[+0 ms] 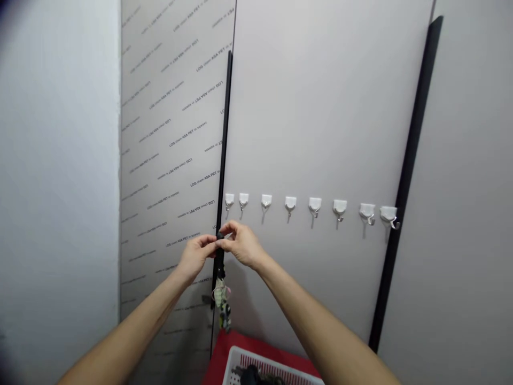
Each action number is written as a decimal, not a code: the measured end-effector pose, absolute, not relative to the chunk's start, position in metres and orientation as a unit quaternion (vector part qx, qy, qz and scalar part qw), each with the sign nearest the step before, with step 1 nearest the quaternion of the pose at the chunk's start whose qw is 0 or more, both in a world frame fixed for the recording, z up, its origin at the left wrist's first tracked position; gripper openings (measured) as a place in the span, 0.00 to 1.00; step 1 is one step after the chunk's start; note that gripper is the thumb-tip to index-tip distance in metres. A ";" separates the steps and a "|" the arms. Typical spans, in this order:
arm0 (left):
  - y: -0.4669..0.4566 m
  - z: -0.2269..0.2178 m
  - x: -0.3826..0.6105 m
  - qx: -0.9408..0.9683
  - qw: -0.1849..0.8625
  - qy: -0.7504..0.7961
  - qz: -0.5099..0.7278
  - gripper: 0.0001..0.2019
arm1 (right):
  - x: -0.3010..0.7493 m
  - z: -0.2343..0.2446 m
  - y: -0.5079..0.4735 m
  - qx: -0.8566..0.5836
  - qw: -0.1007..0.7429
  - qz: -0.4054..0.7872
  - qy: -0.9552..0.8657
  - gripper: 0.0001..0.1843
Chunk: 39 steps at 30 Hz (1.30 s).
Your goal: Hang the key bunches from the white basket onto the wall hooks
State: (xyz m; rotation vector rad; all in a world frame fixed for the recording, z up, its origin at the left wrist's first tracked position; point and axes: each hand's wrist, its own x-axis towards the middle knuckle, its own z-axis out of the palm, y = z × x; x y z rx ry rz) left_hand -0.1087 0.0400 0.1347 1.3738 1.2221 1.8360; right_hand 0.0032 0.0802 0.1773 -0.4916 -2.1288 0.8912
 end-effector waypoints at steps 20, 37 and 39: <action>0.064 0.186 -0.125 0.464 0.322 0.412 0.715 0.03 | -0.007 0.221 0.107 -0.305 0.476 0.104 -0.818 0.02; 0.115 0.171 -0.134 0.431 0.149 0.570 0.683 0.01 | -0.031 0.227 0.118 -0.400 0.274 -0.205 -0.850 0.13; 0.109 0.166 -0.134 0.437 0.141 0.577 0.676 0.01 | -0.029 0.224 0.117 -0.403 0.280 -0.197 -0.849 0.14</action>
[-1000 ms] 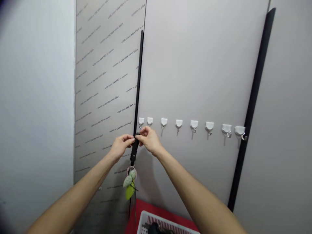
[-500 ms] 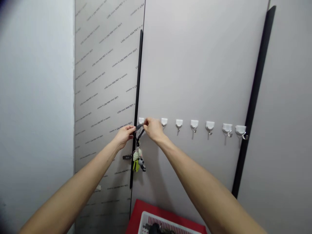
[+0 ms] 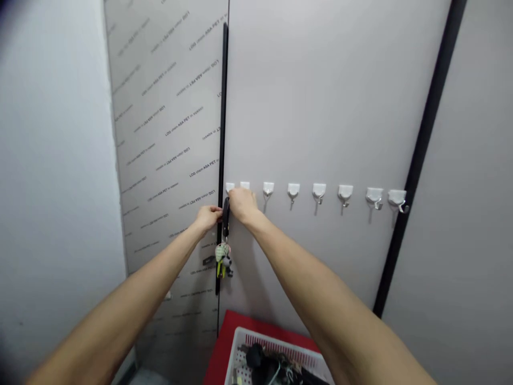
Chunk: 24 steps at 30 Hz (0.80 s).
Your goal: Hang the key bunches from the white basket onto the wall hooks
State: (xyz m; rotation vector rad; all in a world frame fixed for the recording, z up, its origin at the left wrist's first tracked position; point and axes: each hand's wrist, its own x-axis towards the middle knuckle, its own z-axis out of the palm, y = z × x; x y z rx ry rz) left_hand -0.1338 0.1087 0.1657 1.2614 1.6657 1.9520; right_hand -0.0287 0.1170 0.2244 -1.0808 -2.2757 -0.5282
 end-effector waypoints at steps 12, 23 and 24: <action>0.031 0.007 -0.059 0.643 0.233 0.564 0.463 0.08 | 0.089 0.032 0.078 -0.444 0.061 0.043 -0.893 0.12; 0.024 -0.062 -0.015 0.767 0.076 0.617 0.160 0.19 | 0.136 -0.054 0.060 -0.469 0.090 0.074 -0.876 0.20; 0.024 -0.061 -0.014 0.769 0.075 0.615 0.158 0.20 | 0.133 -0.054 0.062 -0.476 0.086 0.064 -0.873 0.20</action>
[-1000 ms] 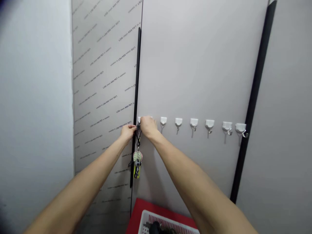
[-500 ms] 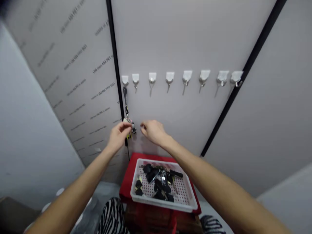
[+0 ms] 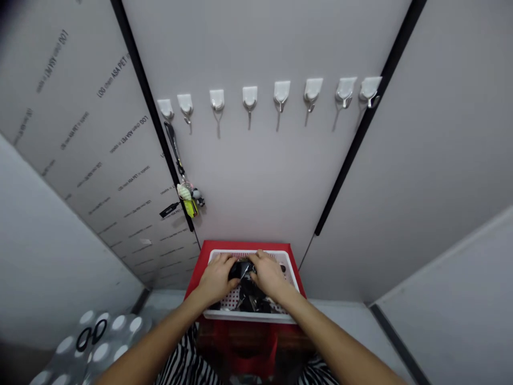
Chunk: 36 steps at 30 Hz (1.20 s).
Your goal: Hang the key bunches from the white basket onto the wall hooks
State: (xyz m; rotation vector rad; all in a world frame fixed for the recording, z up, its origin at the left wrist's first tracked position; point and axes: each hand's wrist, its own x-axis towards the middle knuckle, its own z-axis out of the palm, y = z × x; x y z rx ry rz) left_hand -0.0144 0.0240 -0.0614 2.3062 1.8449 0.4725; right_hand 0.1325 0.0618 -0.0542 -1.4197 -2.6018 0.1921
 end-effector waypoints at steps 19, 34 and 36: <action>0.021 -0.056 -0.013 0.762 0.182 0.571 0.246 0.18 | 0.119 -0.044 0.051 -0.423 0.199 0.105 -0.878 0.06; 0.018 -0.036 -0.021 0.585 0.505 0.502 0.389 0.06 | 0.140 -0.014 0.064 -0.424 0.208 0.060 -0.879 0.08; 0.019 -0.036 -0.019 0.528 0.582 0.473 0.399 0.08 | 0.133 -0.009 0.060 -0.408 0.242 0.036 -0.880 0.10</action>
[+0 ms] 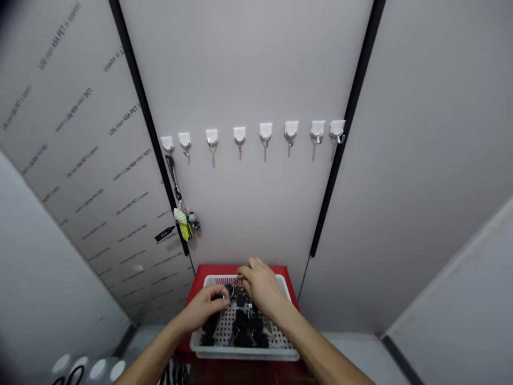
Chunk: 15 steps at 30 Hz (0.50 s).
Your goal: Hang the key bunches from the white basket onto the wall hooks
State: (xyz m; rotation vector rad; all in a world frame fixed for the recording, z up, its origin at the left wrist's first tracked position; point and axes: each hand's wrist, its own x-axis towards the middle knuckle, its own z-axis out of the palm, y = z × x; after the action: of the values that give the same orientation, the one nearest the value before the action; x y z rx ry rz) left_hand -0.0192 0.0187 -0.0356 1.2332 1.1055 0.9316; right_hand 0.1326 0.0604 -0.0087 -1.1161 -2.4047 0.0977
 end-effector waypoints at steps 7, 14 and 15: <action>0.025 -0.016 -0.001 0.278 0.741 0.321 0.521 0.10 | 0.100 -0.005 0.045 -0.211 0.378 -0.006 -0.901 0.10; 0.027 -0.009 -0.012 0.261 0.716 0.313 0.567 0.09 | 0.106 0.006 0.043 -0.232 0.299 0.049 -0.924 0.19; 0.027 -0.008 -0.015 0.273 0.701 0.317 0.578 0.09 | 0.107 0.006 0.043 -0.232 0.303 0.073 -0.921 0.20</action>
State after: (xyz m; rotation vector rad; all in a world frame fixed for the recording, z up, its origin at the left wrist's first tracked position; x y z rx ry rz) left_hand -0.0146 0.0271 -0.0078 0.6073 0.7062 1.2863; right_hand 0.1065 0.0428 0.0059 -0.6151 -2.4425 0.1929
